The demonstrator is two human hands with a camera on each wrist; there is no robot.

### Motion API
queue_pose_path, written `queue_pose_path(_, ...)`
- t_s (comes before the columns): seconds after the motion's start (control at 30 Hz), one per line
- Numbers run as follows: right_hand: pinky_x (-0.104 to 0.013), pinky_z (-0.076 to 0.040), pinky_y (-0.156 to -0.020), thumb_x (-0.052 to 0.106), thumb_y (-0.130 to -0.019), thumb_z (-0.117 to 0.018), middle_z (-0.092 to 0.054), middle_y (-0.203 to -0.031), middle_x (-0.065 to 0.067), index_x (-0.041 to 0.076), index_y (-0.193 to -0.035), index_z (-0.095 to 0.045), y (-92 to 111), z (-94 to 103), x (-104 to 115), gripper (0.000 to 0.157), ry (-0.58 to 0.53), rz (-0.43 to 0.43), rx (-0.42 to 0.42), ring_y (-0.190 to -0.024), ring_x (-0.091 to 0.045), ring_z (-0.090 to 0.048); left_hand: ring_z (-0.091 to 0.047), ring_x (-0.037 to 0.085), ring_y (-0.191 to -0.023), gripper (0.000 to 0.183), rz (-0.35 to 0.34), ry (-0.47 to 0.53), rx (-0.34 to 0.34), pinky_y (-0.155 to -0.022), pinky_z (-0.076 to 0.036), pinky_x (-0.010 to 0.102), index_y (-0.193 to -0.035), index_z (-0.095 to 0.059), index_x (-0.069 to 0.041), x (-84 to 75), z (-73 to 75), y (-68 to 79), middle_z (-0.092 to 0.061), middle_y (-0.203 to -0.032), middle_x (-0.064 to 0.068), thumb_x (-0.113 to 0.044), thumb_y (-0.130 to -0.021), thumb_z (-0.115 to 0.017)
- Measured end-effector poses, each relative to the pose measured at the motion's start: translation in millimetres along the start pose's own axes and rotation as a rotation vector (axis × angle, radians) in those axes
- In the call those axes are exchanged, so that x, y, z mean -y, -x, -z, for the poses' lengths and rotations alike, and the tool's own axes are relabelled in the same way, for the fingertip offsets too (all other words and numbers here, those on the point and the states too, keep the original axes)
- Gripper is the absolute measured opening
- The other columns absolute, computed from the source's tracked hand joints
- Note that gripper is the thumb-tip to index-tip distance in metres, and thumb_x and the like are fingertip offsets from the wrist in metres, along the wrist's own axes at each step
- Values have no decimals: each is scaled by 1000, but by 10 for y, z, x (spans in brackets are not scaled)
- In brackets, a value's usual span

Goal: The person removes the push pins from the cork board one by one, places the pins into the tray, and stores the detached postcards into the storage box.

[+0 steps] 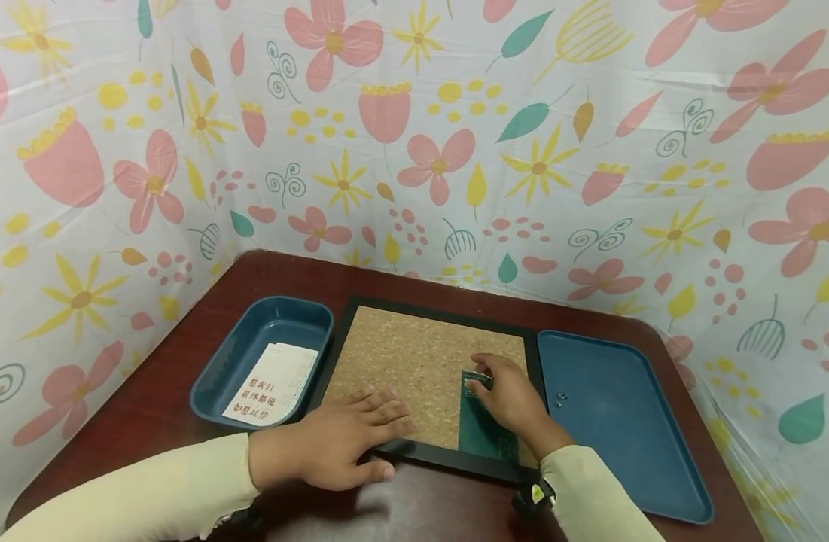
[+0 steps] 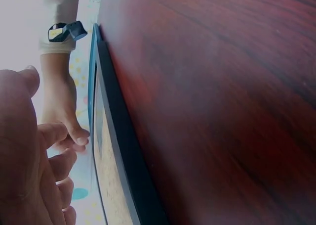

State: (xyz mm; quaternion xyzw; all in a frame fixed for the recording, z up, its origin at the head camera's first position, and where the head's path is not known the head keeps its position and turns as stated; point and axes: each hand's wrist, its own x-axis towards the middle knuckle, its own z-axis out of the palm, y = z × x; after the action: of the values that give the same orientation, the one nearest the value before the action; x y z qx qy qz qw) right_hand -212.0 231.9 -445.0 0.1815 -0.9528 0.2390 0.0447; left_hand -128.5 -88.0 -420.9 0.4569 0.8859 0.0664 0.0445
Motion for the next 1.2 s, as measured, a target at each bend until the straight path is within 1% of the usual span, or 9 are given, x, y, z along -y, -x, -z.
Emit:
queue_pose_path(0.23,-52,-56,-81,19,-95,-77,-66,-114,-11,3,-139,-60,-6,17,-67,50,30,4,-9,-102,-30,-66,-14,25,-156,74,-17,4,19,-125,-13,48,-163,-30,-30,-32,-71,-83,-24,-169,-3,-70,-103,-17)
queue_pose_path(0.47,-54,-56,-83,17,-94,-77,-67,-114,-13,2,-139,-60,-6,31,-173,50,52,8,-12,-105,-33,-66,-19,24,-155,73,-26,1,9,-124,-16,47,-162,-33,-30,-54,-144,-167,-30,-166,-2,-70,-103,-17)
queue_pose_path(0.57,-54,-56,-83,16,-94,-77,-68,-115,-14,1,-138,-60,-11,40,-211,50,63,6,-11,-105,-34,-66,-19,22,-155,73,-33,21,20,-124,-16,46,-162,-33,-30,-70,-164,-206,-31,-166,-3,-70,-103,-17)
queue_pose_path(0.73,-55,-55,-83,15,-95,-76,-67,-119,-17,0,-139,-59,-19,56,-267,50,67,-10,4,-107,-36,-65,-15,19,-155,73,-44,57,56,-125,-14,44,-163,-28,-33,-105,-201,-287,-26,-167,-5,-71,-103,-16)
queue_pose_path(0.93,-56,-55,-83,16,-96,-75,-67,-119,-18,-1,-137,-61,-15,57,-304,46,94,3,5,-107,-37,-65,-12,18,-156,72,-51,57,74,-125,-13,43,-164,-26,-34,-148,-228,-364,-24,-168,-7,-71,-103,-16)
queue_pose_path(1.2,-56,-55,-84,14,-97,-73,-67,-120,-20,-3,-134,-63,-12,53,-323,42,103,17,15,-107,-38,-66,-9,14,-156,69,-49,63,107,-125,-8,41,-163,-19,-39,-194,-252,-497,-17,-168,-13,-71,-102,-14)
